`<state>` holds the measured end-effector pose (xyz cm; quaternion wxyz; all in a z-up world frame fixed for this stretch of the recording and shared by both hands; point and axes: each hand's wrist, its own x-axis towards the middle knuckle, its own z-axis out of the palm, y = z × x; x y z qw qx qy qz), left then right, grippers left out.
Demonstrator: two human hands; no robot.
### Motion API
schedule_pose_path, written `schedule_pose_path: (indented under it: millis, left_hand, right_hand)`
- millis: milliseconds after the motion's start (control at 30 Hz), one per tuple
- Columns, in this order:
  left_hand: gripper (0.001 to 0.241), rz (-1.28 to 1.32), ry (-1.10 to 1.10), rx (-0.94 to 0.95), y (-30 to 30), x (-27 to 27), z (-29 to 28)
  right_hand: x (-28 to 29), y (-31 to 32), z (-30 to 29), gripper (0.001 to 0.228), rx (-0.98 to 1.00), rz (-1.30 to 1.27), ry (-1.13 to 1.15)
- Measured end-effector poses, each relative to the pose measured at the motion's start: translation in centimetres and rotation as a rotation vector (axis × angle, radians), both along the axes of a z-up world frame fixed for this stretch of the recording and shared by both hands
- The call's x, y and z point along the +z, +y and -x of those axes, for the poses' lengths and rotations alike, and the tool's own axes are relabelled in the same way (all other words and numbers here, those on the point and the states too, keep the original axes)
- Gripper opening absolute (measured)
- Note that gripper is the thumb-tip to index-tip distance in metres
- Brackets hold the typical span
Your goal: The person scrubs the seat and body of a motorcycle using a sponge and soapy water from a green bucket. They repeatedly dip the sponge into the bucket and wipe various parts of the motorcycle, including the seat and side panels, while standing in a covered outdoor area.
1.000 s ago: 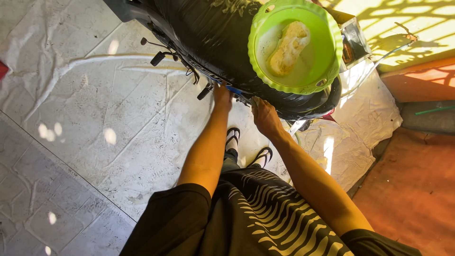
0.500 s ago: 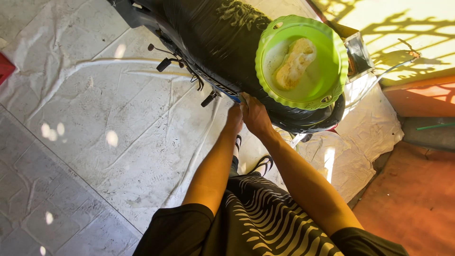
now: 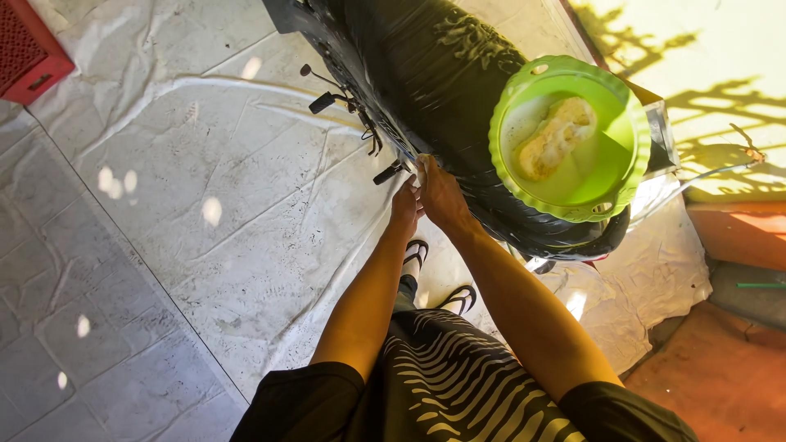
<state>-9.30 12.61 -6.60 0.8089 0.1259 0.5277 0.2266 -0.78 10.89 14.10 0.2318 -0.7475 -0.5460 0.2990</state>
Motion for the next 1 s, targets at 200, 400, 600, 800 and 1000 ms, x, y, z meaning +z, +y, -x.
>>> schedule_pose_path:
  millis: [200, 400, 600, 800, 1000]
  left_hand:
    - [0.060, -0.071, -0.039, 0.026, 1.5, 5.4, 1.3]
    - [0.042, -0.177, -0.041, 0.132, 1.9, 3.9, -0.9]
    - [0.033, -0.225, 0.041, 0.169, 1.8, 10.7, -3.1]
    - [0.054, -0.470, 0.503, 0.064, 3.6, 5.9, -3.0]
    - [0.044, -0.312, 0.170, 0.096, 0.2, 4.9, -6.1]
  right_hand:
    - [0.2, -0.4, 0.0, 0.029, -0.026, 0.088, 0.083]
    - [-1.3, -0.6, -0.6, 0.030, -0.082, 0.098, 0.081]
    - [-1.7, -2.1, -1.2, 0.026, -0.133, 0.061, -0.048]
    - [-0.5, -5.1, -1.7, 0.027, -0.212, 0.059, -0.050]
    - [1.5, -10.2, -3.0, 0.028, -0.296, 0.186, 0.023]
